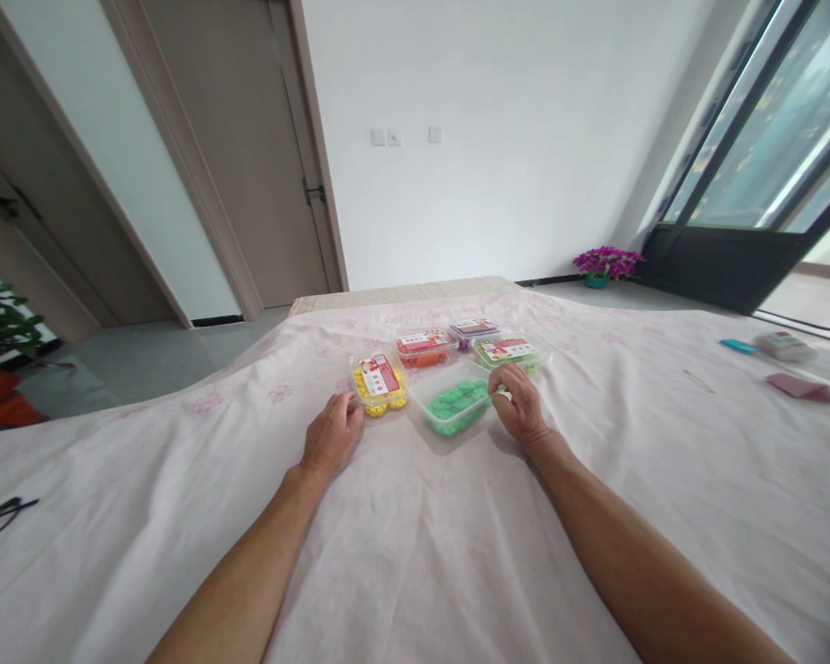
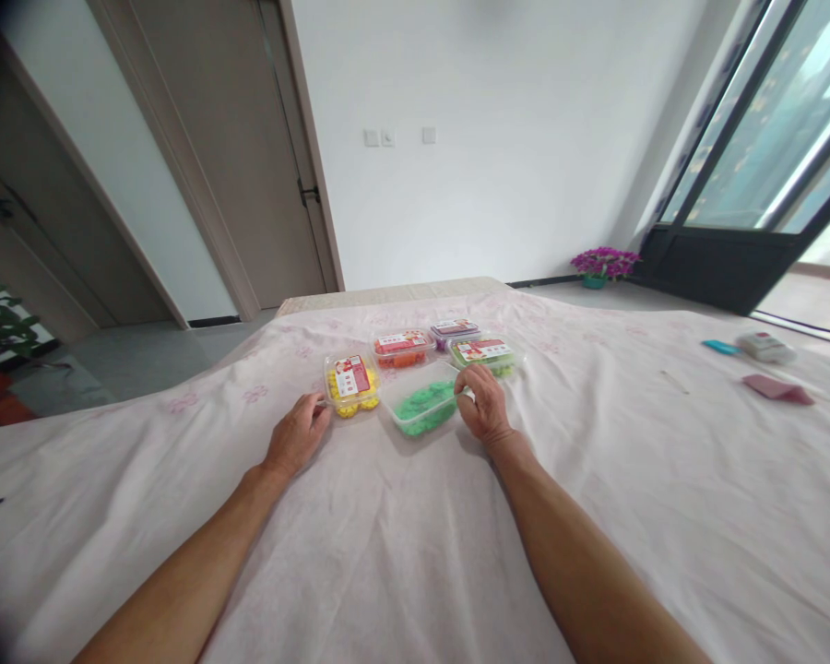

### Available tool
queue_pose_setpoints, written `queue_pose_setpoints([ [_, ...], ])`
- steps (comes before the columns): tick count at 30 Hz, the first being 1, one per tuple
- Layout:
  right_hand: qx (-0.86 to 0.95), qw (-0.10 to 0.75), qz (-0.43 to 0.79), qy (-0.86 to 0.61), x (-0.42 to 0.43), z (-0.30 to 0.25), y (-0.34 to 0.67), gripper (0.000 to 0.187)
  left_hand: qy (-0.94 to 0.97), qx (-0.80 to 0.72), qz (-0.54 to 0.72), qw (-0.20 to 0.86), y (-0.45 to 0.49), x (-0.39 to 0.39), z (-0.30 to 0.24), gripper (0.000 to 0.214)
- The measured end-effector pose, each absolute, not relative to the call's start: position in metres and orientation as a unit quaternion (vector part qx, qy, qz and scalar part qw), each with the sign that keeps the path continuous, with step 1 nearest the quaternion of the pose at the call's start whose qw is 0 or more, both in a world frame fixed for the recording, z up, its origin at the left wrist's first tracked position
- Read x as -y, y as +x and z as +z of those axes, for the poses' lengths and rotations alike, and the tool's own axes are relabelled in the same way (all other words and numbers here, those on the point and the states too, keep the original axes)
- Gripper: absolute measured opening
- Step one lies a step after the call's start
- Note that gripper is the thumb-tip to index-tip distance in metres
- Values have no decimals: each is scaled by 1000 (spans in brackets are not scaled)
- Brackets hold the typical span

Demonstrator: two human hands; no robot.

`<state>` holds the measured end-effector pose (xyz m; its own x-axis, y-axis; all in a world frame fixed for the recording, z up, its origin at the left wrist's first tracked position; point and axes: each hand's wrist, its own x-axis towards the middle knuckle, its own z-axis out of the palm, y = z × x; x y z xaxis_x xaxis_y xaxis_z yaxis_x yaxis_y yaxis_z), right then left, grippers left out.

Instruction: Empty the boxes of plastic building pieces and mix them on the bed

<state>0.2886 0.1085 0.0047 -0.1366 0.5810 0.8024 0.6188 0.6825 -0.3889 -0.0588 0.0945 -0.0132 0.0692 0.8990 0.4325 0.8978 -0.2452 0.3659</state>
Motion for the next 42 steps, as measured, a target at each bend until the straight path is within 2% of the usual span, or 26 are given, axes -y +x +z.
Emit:
queue_pose_setpoints([
  [2, 749, 529, 1, -400, -109, 3, 290, 11, 733, -617, 288, -8, -58, -93, -11, 20],
  [4, 733, 545, 19, -406, -110, 2, 289, 13, 740, -613, 278, -18, -58, -92, -9, 25],
  [7, 706, 572, 25, -418, -111, -1, 286, 19, 754, -599, 269, -27, -56, -89, -7, 31],
  [11, 696, 567, 15, -440, -113, -2, 282, 28, 769, -578, 272, -27, -54, -87, -8, 30],
  [19, 686, 541, 39, -485, -122, -8, 280, 21, 786, -548, 288, -6, -54, -89, -10, 25],
  [29, 726, 538, 89, -420, -114, 4, 275, 20, 815, -487, 303, 84, -53, -90, -10, 33],
  [37, 751, 524, 115, -385, -109, 7, 259, 20, 814, -438, 323, 204, -41, -79, -4, 46],
  [42, 774, 505, 137, -355, -101, 11, 245, 21, 820, -396, 344, 228, -36, -76, 0, 43],
])
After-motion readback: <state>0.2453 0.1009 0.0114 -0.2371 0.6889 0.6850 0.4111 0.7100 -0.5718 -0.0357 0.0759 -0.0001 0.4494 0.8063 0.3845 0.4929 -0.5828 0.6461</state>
